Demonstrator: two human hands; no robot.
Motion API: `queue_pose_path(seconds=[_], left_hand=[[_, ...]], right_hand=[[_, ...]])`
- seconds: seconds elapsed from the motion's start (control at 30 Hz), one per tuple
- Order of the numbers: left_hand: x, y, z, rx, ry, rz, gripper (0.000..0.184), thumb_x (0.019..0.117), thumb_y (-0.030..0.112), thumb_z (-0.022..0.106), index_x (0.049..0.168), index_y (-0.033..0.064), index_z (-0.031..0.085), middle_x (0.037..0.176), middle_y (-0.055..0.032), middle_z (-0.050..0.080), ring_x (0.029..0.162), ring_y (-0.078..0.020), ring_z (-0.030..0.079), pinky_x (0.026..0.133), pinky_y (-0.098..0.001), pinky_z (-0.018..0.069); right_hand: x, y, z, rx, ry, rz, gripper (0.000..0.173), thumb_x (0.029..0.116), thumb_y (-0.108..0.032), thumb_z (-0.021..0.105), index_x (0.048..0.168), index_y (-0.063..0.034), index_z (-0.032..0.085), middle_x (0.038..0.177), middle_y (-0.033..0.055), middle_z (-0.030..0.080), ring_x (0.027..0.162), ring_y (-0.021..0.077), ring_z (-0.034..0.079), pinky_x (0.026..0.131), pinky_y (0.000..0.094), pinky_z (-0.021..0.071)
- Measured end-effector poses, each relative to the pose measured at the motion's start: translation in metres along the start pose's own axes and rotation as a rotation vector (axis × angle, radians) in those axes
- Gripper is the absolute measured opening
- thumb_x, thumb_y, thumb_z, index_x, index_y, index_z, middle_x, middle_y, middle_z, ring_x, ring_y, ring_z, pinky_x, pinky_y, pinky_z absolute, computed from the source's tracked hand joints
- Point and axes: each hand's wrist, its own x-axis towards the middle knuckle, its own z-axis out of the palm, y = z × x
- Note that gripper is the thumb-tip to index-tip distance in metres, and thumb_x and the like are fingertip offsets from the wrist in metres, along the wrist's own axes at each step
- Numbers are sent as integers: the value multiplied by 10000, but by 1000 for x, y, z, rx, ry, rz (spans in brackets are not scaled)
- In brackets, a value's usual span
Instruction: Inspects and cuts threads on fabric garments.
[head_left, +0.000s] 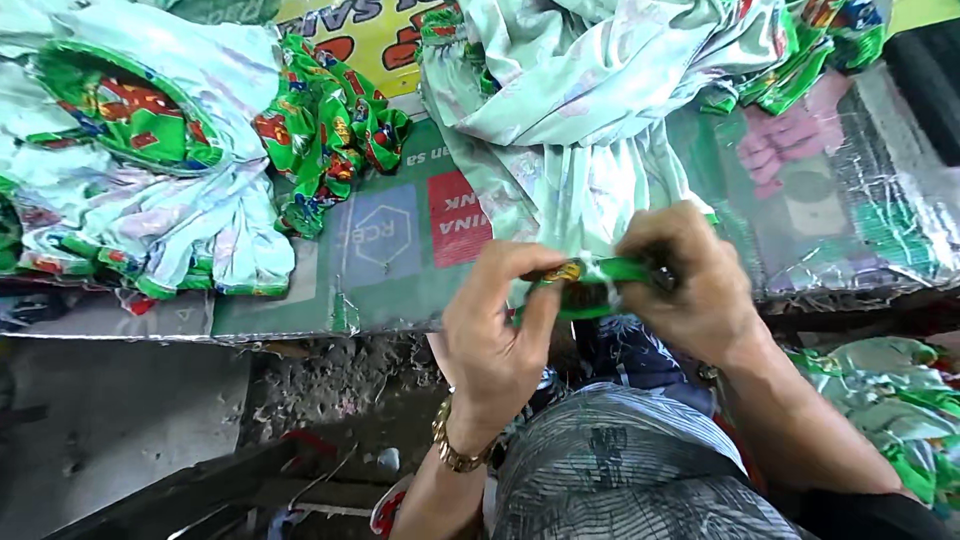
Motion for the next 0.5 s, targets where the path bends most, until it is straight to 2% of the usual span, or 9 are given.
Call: queue_pose_path(seconds=[0.1, 0.13, 0.2, 0.27, 0.33, 0.37, 0.43, 0.47, 0.5], left_hand=[[-13, -6, -17, 307, -4, 173, 23, 1002, 89, 637, 1018, 73, 631, 1049, -37, 673, 1028, -101, 657, 882, -237, 558], [-20, -12, -22, 399, -62, 200, 16, 1004, 86, 628, 1013, 78, 639, 1045, -54, 670, 1038, -136, 644, 906, -268, 534], [-32, -26, -29, 531, -233, 178, 89, 986, 63, 628, 1012, 93, 707, 1041, -64, 711, 1048, -196, 657, 936, -351, 514], [-38, -31, -35, 581, -386, 101, 174, 982, 84, 609, 1061, 132, 756, 1108, -44, 720, 1119, -215, 641, 999, -415, 473], [-39, -25, -38, 523, -346, 51, 180, 996, 148, 591, 1087, 141, 746, 1206, -46, 698, 1189, -206, 608, 1027, -430, 431], [-40, -21, -37, 471, -279, 31, 158, 1005, 188, 596, 1094, 136, 716, 1233, -46, 678, 1188, -184, 589, 1018, -403, 421], [-36, -12, -29, 418, -159, 14, 165, 992, 253, 620, 1088, 131, 675, 1155, -27, 669, 1114, -141, 592, 964, -341, 442], [-34, -9, -22, 426, -131, 6, 193, 981, 288, 641, 1080, 126, 675, 1079, -23, 671, 1047, -134, 604, 917, -327, 460], [-31, -8, -15, 454, -138, -5, 231, 968, 315, 672, 1075, 111, 682, 1019, -36, 667, 979, -149, 609, 874, -337, 468]], right_hand=[[-9, 1, -13, -213, 17, -87, 160, 930, -58, 625, 1077, -48, 562, 974, 52, 601, 857, 49, 597, 724, 152, 512], [-11, 1, -14, -301, -31, -103, 94, 936, -54, 613, 1029, -49, 604, 991, 83, 622, 851, 98, 618, 695, 193, 518], [-17, -1, -13, -465, -220, -95, 104, 914, -34, 608, 970, -67, 689, 1012, 126, 654, 676, 192, 632, 481, 302, 472], [-20, -6, -15, -512, -363, -57, 130, 958, -92, 599, 1020, -79, 713, 1069, 137, 642, 621, 220, 618, 429, 344, 446], [-19, -14, -23, -464, -324, -29, 194, 1012, -188, 560, 1060, -97, 724, 1071, 101, 654, 705, 165, 633, 510, 300, 488], [-17, -18, -26, -414, -266, -13, 229, 1041, -218, 536, 1086, -94, 723, 1068, 87, 653, 793, 133, 634, 602, 266, 505], [-10, -24, -24, -266, -153, -3, 253, 1073, -212, 504, 1141, -62, 696, 1071, 64, 640, 941, 66, 615, 775, 192, 510], [-5, -26, -20, -174, -112, 8, 239, 1083, -202, 496, 1161, -60, 671, 1048, 26, 638, 943, 21, 610, 792, 159, 516], [0, -27, -14, -71, -84, 30, 220, 1081, -189, 499, 1178, -61, 649, 1003, -11, 641, 891, -16, 605, 758, 136, 520]])
